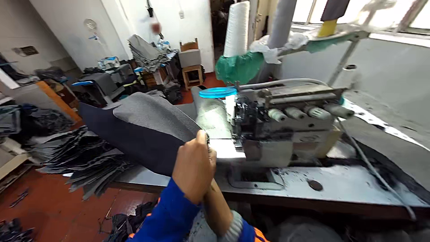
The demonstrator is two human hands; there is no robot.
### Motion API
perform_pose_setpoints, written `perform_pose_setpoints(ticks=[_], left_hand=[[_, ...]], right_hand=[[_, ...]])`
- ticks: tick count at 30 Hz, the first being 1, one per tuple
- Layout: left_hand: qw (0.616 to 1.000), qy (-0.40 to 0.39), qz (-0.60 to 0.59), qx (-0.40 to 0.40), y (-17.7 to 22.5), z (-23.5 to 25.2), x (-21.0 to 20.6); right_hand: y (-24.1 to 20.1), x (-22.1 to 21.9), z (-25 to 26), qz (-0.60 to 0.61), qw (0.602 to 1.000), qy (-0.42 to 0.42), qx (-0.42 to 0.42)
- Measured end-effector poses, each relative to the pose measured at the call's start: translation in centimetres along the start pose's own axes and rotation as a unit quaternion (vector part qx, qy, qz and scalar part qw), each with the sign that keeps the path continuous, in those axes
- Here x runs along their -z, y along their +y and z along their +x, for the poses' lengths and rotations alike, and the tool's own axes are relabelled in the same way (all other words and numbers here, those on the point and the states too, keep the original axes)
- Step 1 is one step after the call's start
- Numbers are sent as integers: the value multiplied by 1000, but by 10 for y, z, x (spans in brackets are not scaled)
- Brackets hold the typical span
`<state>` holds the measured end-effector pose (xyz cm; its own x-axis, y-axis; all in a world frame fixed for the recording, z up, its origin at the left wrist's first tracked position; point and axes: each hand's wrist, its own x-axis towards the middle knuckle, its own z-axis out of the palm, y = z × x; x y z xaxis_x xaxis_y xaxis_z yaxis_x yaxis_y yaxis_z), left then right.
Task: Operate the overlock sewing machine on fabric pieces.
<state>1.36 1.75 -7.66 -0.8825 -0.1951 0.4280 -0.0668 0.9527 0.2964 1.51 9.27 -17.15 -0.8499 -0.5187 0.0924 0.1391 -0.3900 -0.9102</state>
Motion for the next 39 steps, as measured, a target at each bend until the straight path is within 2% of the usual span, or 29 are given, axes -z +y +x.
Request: perform_pose_setpoints(ticks=[2,4,6,10,11,13,14,15,17,19,22,24,26,27,29,34,36,39], left_hand=[[998,8,-22,-52,1,-5,-31],[992,-84,-39,-81,-11,-3,-38],[979,-155,-19,-134,-24,8,-26],[925,-294,51,-235,-26,37,-1],[909,-331,67,-243,-25,45,4],[891,-359,78,-265,-32,53,8],[897,-334,68,-281,-40,49,5],[911,-276,48,-301,-49,38,-3],[941,-149,13,-302,-60,3,-29],[955,-30,-14,-294,-67,-21,-61],[961,54,-72,-260,-70,-13,-77],[963,68,-91,-243,-63,11,-78],[968,35,-89,-231,-58,35,-83],[969,21,-84,-231,-58,42,-86],[967,20,-73,-244,-61,48,-91],[941,99,-73,-315,-68,34,-98],[941,66,-135,-304,-73,37,-95],[925,-14,-281,-256,-73,48,-76]], right_hand=[[-7,1,5,13,995,86,-42],[4,1,11,9,990,138,-40],[17,-1,15,30,986,158,-42],[19,-11,10,148,958,127,-212],[16,-10,7,149,958,115,-215],[5,5,-5,93,983,66,-144],[0,20,-13,32,995,29,-92],[-6,41,-21,-50,998,-6,-44],[-23,97,-38,-269,962,-27,24],[-57,165,-50,-478,875,53,44],[-117,256,-57,-649,722,238,26],[-153,294,-59,-706,645,287,-60],[-168,308,-69,-730,594,302,-149],[-168,309,-78,-736,579,306,-171],[-156,319,-97,-739,577,312,-152],[-144,332,-105,-768,577,262,-90],[-150,335,-103,-781,579,229,-51],[-167,322,-100,-781,566,261,36]])
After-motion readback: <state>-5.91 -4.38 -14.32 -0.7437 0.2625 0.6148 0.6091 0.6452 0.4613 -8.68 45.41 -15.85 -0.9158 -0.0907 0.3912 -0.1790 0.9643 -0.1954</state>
